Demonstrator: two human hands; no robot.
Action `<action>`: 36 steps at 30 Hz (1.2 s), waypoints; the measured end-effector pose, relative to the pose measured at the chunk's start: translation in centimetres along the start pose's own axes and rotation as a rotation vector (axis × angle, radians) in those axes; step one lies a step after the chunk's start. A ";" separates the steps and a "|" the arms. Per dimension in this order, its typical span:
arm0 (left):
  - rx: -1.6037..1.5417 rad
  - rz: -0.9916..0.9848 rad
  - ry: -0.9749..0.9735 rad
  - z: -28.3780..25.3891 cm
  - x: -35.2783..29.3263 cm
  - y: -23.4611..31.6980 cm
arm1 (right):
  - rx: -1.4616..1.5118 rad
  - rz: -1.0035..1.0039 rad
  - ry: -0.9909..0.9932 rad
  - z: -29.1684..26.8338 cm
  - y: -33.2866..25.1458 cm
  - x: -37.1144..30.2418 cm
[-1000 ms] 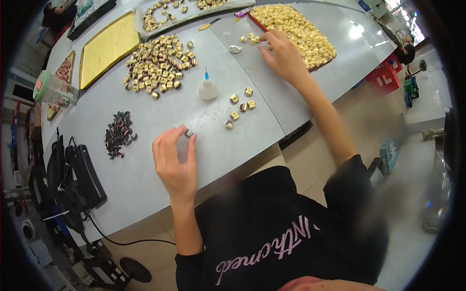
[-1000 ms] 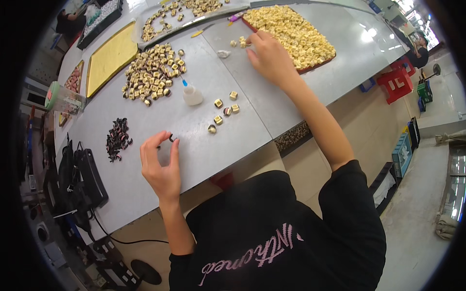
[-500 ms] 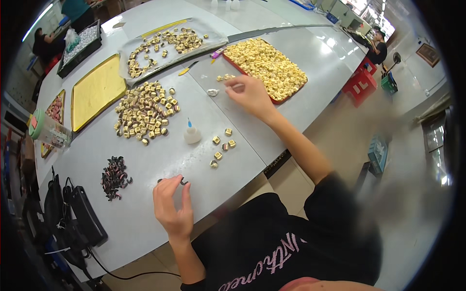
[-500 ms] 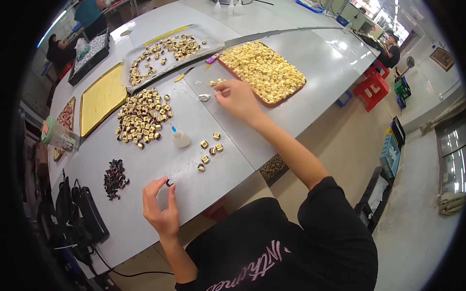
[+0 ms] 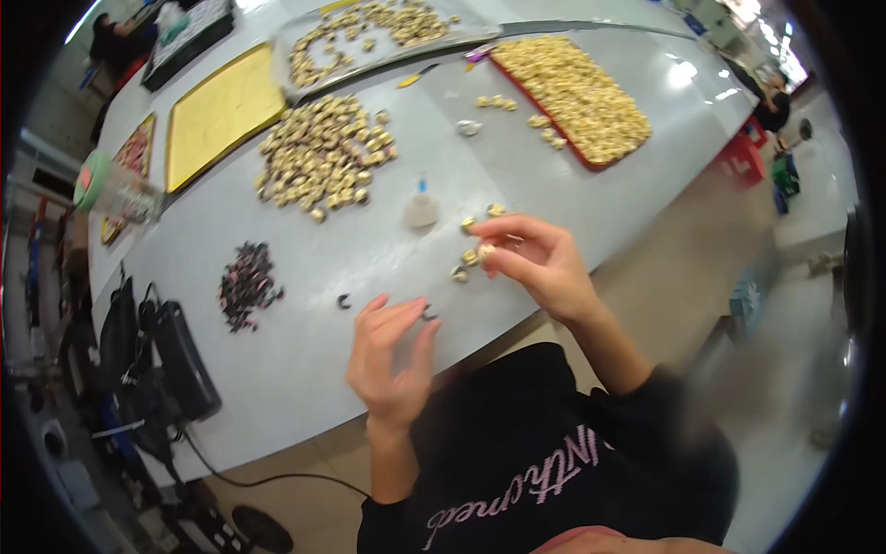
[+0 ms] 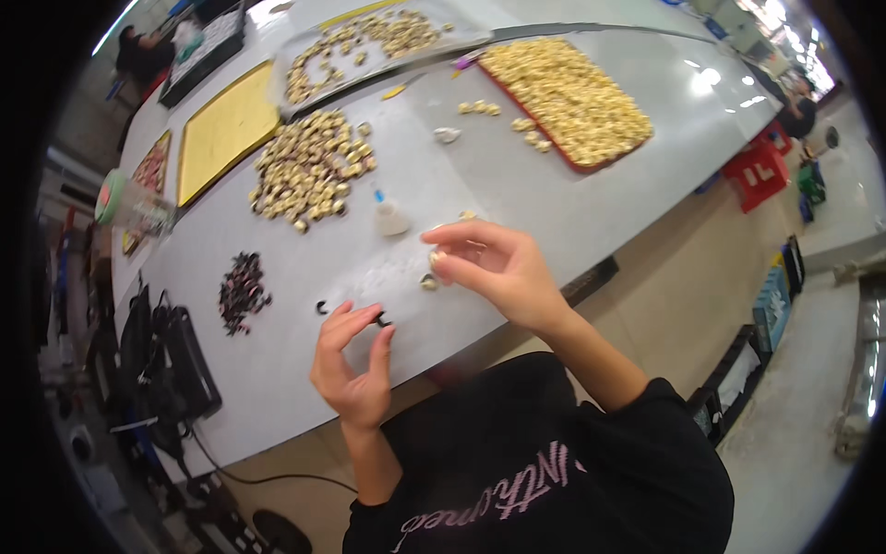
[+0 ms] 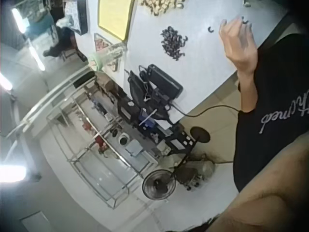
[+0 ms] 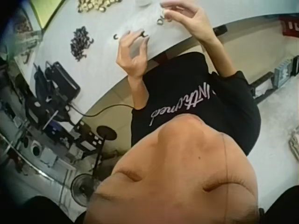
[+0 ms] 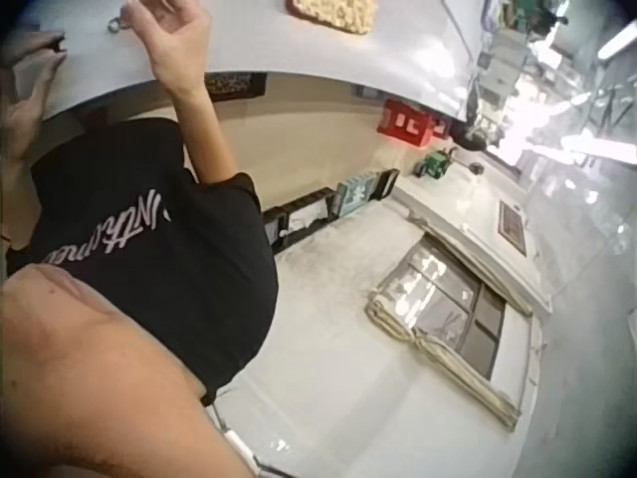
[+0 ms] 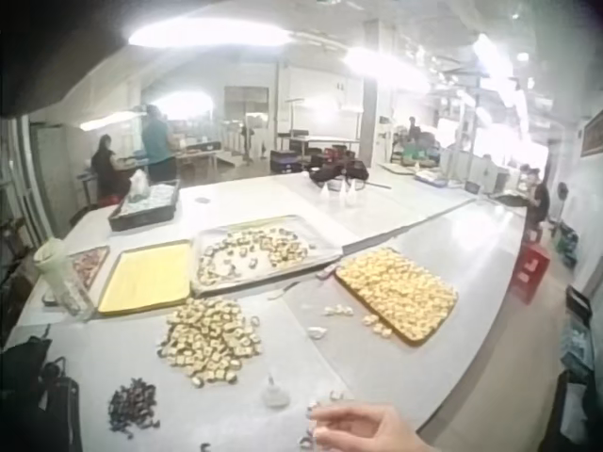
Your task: The person applies glue to small curved plastic pieces using a squeeze bottle, attaches figurine head blocks onto them by hand, and then arranges more curved pieces on the table to apply glue.
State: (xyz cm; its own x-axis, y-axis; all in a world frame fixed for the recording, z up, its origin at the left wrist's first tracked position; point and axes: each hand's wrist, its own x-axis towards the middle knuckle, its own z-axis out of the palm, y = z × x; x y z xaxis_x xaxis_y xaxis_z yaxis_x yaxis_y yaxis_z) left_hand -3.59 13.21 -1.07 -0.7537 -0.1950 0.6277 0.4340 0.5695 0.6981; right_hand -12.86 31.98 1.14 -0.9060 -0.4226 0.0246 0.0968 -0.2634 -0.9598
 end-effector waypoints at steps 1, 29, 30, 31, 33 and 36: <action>-0.049 0.003 0.017 0.2 0.0 -0.1 | 0.023 0.010 -0.020 0.3 0.2 -0.5; -0.251 0.007 0.010 -0.2 -0.9 -1.0 | 0.351 0.468 -0.306 1.7 1.2 -0.7; -0.263 -0.002 -0.012 -0.2 -0.8 -0.9 | 0.405 0.487 -0.316 1.6 1.5 -0.6; -0.274 -0.010 -0.033 -0.2 -0.8 -0.9 | 0.459 0.506 -0.326 1.5 1.8 -0.6; -0.285 0.005 -0.052 -0.2 -0.5 -0.9 | 0.472 0.507 -0.329 1.6 1.8 -0.4; -0.316 0.023 -0.068 -0.2 -0.3 -0.8 | 0.487 0.488 -0.337 1.7 1.9 -0.4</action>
State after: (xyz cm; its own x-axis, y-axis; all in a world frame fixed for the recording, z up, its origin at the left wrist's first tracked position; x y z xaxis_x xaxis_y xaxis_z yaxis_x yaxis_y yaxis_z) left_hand -3.59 12.68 -1.78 -0.7688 -0.1252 0.6271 0.5747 0.2948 0.7634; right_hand -11.61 30.19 -0.24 -0.5469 -0.8100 -0.2116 0.6949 -0.2982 -0.6544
